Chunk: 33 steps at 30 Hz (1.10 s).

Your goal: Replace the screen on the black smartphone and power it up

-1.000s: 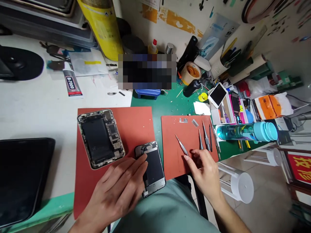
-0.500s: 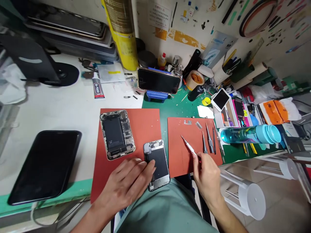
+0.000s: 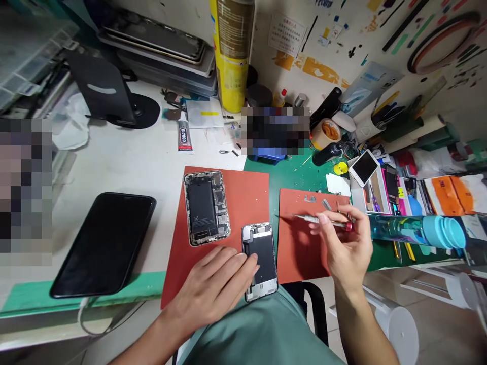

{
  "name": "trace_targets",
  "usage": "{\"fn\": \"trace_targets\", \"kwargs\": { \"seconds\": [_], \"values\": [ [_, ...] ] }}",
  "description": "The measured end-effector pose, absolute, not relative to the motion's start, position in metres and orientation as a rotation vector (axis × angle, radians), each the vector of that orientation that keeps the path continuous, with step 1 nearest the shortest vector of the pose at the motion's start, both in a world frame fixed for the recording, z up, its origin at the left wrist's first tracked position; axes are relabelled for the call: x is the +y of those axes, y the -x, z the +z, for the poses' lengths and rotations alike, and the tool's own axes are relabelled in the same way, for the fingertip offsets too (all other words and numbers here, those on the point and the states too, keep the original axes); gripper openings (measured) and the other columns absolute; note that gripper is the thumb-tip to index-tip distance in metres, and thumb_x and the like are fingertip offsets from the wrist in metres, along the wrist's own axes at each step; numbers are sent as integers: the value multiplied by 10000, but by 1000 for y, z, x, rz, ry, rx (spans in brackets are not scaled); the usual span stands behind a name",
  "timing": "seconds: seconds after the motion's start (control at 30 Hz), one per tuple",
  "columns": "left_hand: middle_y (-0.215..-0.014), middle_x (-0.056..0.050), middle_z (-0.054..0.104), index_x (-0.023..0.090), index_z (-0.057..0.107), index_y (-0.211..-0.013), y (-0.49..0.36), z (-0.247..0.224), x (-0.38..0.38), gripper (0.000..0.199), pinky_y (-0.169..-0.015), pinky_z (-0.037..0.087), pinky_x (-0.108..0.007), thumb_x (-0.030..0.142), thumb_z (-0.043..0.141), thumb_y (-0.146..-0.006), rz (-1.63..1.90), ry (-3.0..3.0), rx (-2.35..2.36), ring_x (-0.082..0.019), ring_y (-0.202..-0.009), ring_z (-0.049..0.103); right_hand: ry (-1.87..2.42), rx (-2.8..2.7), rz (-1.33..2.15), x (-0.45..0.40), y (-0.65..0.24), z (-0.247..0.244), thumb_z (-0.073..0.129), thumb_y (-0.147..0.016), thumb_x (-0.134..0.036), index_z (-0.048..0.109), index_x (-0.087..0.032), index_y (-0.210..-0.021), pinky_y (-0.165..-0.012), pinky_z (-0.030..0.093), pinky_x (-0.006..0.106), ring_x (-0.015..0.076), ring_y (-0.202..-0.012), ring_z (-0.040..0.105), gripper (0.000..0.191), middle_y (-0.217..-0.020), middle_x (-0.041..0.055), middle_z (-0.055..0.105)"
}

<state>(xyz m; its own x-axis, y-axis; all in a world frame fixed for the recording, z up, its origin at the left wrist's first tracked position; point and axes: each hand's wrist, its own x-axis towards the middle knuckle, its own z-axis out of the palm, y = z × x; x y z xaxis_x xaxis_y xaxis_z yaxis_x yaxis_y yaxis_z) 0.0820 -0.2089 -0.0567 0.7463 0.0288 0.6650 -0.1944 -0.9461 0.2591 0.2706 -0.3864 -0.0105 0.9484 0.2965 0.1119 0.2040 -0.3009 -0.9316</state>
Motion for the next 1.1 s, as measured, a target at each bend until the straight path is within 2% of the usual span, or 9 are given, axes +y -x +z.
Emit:
{"fn": "trace_targets", "kwargs": {
  "seconds": [0.17, 0.3, 0.6, 0.67, 0.83, 1.0, 1.1],
  "values": [
    [-758, -21, 661, 112, 702, -1009, -78, -56, -207, 120, -680, 523, -369, 28, 734, -930, 949, -2553, -54, -177, -646, 606, 1710, -301, 291, -348, -287, -31, 755, -993, -449, 589, -253, -1152, -774, 664, 344, 179, -808, 776, 302, -945, 6, 716],
    [-699, 14, 588, 150, 672, -924, -76, -56, -207, 117, -617, 485, -352, 47, 724, -946, 935, -2509, -9, -164, -613, 558, 1697, -272, 332, -338, -293, -42, 796, -951, -445, 602, -246, -1127, -742, 644, 320, 164, -772, 753, 329, -901, -11, 716],
    [-770, -15, 691, 109, 710, -1006, -77, -57, -205, 100, -639, 522, -344, 25, 717, -952, 915, -2464, -41, -156, -623, 621, 1688, -255, 287, -325, -290, -40, 814, -939, -415, 615, -240, -1030, -755, 620, 297, 142, -733, 736, 280, -856, -31, 729],
    [-780, -17, 722, 106, 721, -1025, -77, -59, -207, 104, -683, 545, -346, 28, 731, -956, 940, -2474, 0, -155, -633, 656, 1681, -245, 286, -326, -290, -40, 815, -940, -410, 618, -242, -1030, -765, 623, 302, 141, -734, 735, 274, -854, -33, 724],
    [-988, -11, 839, 181, 751, -1138, -78, -60, -211, 199, -820, 579, -305, 66, 767, -976, 999, -2484, 336, -158, -836, 789, 1601, -227, 312, -344, -279, -35, 831, -949, -376, 652, -237, -1046, -726, 627, 297, 141, -712, 740, 247, -869, -24, 715],
    [-1017, 6, 825, 206, 737, -1135, -84, -59, -209, 126, -727, 609, -204, 170, 753, -1016, 831, -2194, 502, -102, -783, 770, 1493, -297, 428, -367, -252, -26, 831, -963, -312, 690, -251, -1062, -721, 645, 325, 158, -741, 749, 183, -982, 21, 757],
    [-1003, 9, 814, 210, 738, -1093, -85, -58, -207, 56, -672, 602, -181, 202, 722, -1039, 736, -2062, 487, -92, -770, 753, 1414, -338, 515, -373, -241, -25, 804, -982, -264, 708, -260, -1062, -725, 652, 324, 155, -752, 742, 125, -979, 21, 753]
  ]
}}
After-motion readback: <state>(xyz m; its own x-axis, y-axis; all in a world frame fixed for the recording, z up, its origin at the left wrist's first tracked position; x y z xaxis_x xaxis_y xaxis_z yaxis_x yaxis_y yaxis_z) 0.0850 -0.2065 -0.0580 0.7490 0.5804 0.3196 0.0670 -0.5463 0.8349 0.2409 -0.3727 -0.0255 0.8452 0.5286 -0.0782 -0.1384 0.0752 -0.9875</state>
